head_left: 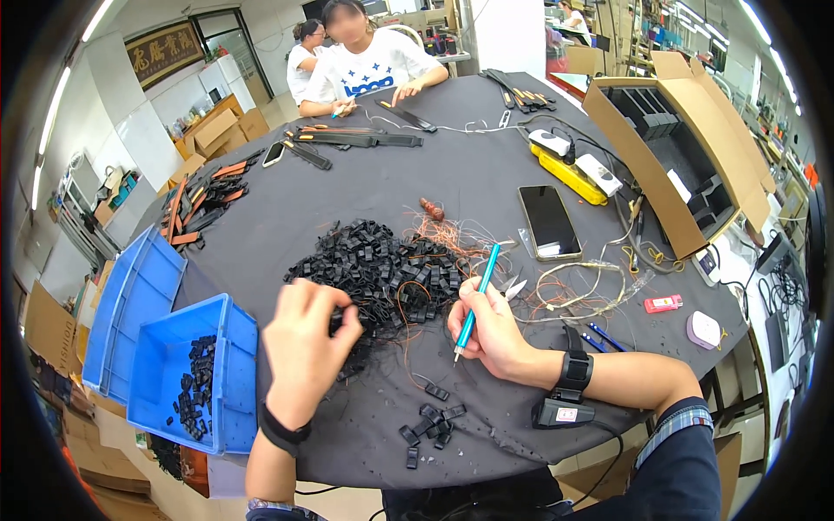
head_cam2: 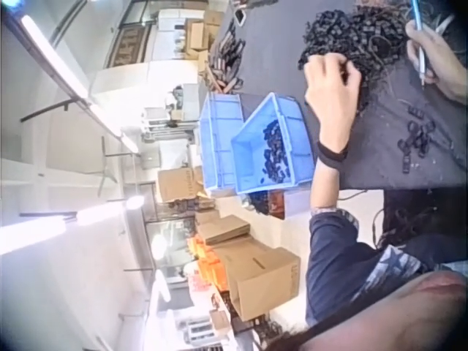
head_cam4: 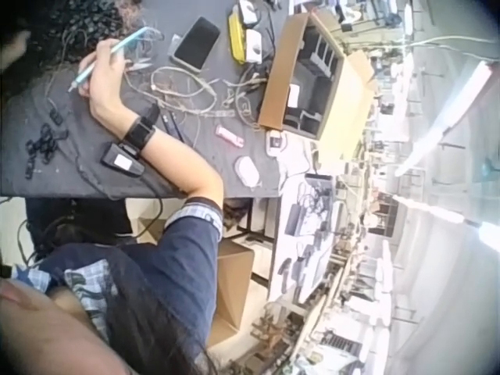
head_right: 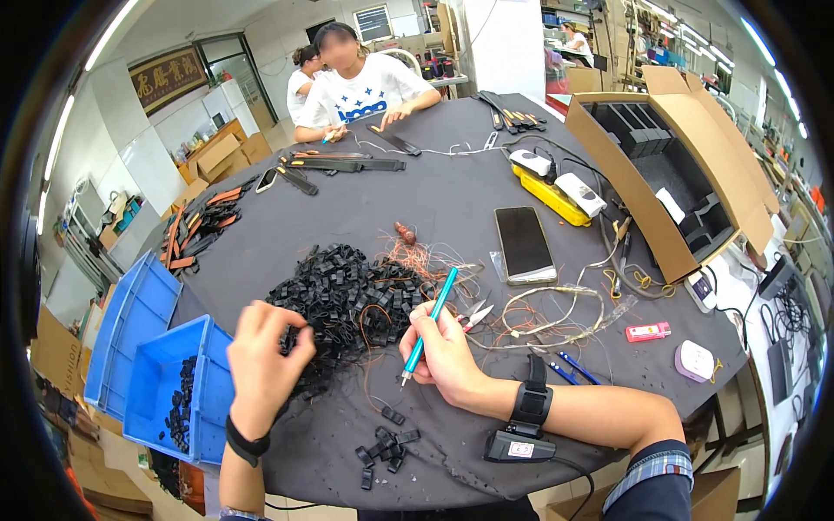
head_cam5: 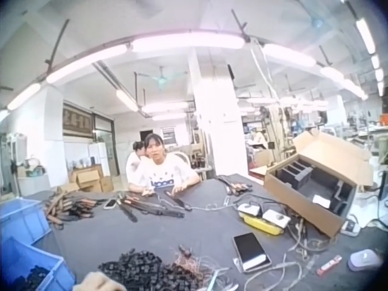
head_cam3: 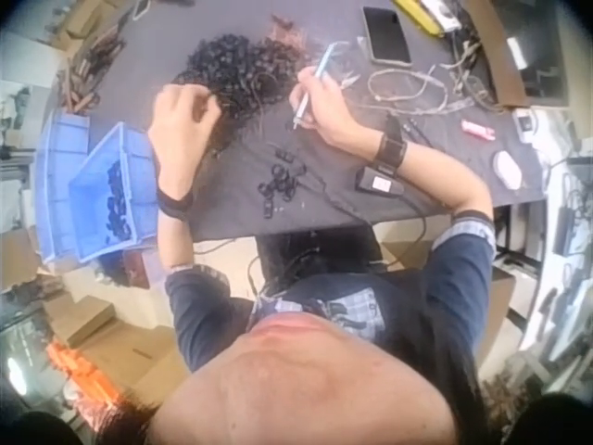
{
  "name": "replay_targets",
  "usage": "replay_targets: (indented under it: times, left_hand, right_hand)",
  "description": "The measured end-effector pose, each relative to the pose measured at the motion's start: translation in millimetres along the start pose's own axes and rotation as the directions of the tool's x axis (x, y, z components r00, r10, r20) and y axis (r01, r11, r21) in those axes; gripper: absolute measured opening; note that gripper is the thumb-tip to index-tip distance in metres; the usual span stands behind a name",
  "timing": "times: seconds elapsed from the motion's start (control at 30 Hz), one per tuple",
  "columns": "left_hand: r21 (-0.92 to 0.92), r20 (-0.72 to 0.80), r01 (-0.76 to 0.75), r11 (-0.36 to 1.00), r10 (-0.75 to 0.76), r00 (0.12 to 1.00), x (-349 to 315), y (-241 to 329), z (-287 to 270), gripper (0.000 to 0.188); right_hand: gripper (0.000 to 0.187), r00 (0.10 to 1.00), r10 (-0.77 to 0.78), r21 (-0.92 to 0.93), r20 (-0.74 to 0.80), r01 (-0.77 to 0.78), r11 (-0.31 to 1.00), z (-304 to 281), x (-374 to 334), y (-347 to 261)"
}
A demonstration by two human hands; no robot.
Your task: The recorder is assembling small electronic components by soldering or applying adhesive to wires inside black plastic housings.
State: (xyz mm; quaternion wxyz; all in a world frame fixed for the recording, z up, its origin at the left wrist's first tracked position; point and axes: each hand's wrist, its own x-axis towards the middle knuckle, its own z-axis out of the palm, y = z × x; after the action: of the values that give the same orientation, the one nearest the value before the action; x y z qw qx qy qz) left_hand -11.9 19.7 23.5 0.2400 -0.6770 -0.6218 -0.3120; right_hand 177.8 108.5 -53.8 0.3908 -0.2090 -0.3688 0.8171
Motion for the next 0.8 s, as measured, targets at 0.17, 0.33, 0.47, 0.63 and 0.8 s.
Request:
replay_targets:
  times: [0.17,0.33,0.47,0.63,0.8]
  left_hand:
    - [-0.074,0.211,-0.023,0.997,0.038,0.977,-14,3,22,0.018]
    - [-0.095,0.173,-0.083,0.992,0.099,0.98,-24,17,24,0.021]
    - [-0.223,0.269,0.03,0.974,0.032,0.963,-32,27,18,0.023]
    - [-0.532,0.643,0.26,0.806,0.185,0.743,-33,39,4,0.024]
    - [-0.55,0.675,0.319,0.772,0.185,0.714,-36,43,-7,0.019]
  right_hand:
    - [0.012,1.0,0.025,-0.04,-0.005,-0.025,0.999,3,-1,-5]
    - [0.014,0.996,0.093,-0.11,0.016,-0.091,0.99,4,-9,-1]
    - [0.016,0.971,0.227,-0.119,0.074,-0.217,0.969,9,-13,-1]
    - [0.016,0.955,0.28,-0.152,0.094,-0.264,0.952,10,-17,-5]
    - [0.018,0.959,0.257,-0.107,0.118,-0.245,0.964,14,-17,-8]
